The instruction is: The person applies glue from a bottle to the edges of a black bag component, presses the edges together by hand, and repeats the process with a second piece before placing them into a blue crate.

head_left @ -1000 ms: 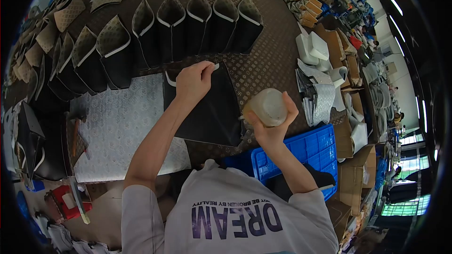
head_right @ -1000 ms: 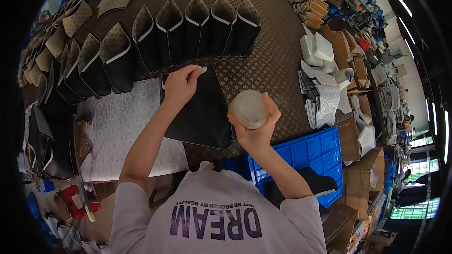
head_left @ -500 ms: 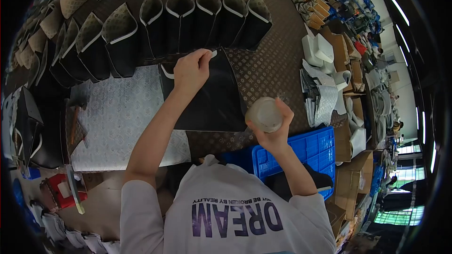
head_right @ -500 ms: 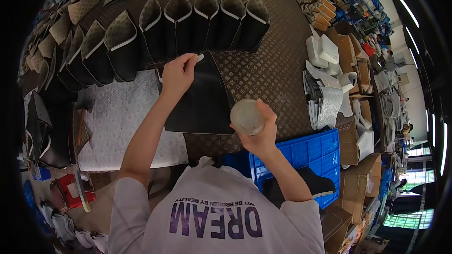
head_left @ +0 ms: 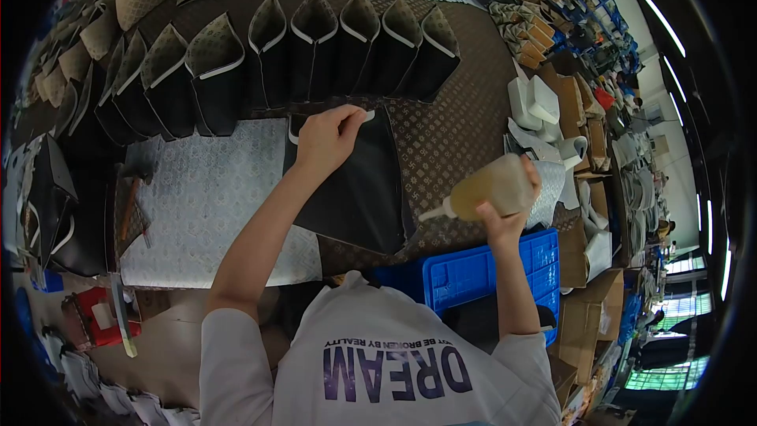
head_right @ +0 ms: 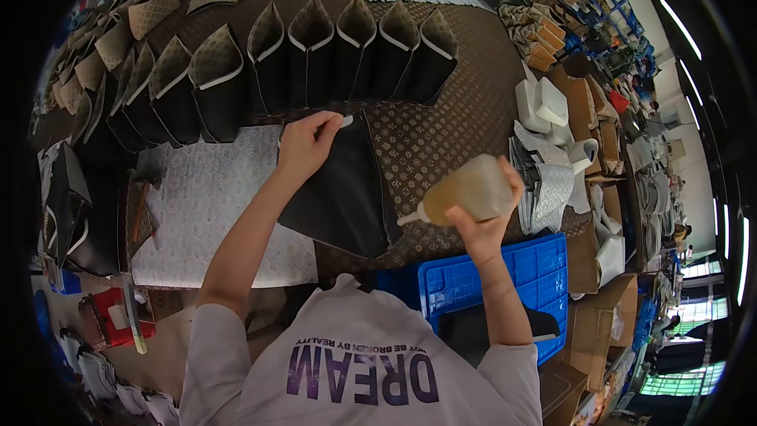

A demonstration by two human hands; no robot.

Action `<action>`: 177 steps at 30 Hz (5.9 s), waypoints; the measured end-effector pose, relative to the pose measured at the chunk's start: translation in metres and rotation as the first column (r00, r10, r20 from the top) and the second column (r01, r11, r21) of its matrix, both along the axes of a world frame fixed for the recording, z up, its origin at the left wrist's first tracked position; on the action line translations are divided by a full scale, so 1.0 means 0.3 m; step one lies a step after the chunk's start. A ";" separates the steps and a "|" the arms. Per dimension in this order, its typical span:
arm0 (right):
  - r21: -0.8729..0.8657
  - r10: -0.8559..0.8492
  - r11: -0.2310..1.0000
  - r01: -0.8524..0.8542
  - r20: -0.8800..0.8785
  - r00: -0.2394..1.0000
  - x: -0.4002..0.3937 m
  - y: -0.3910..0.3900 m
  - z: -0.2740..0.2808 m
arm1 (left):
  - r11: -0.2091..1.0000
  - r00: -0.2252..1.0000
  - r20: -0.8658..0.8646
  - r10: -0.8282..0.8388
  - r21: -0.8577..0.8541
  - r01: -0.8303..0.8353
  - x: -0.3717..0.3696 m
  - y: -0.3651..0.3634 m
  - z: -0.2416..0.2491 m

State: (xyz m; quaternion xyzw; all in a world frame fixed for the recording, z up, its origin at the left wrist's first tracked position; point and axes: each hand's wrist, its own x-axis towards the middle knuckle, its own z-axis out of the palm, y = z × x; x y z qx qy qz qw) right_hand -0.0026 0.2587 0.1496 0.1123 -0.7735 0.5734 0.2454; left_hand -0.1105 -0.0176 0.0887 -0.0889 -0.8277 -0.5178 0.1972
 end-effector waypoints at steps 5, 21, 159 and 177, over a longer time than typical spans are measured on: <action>-0.009 -0.091 0.996 0.091 -0.204 0.975 -0.136 -0.105 0.112 | 0.996 0.997 -0.004 -0.083 -0.013 0.083 0.046 0.040 0.015; -0.143 0.257 0.961 -0.238 0.139 0.956 -0.106 -0.004 -0.005 | 0.972 0.977 0.025 -0.213 0.104 0.210 0.034 0.068 0.006; -0.265 -0.257 0.925 0.273 0.096 0.962 -0.310 0.090 -0.094 | -0.081 0.556 0.093 -0.826 0.957 -0.280 0.476 0.181 -0.277; -0.034 -0.288 0.956 0.290 0.052 0.956 -0.335 0.047 -0.185 | 0.023 0.491 0.187 -0.851 0.947 -0.320 0.513 0.224 -0.304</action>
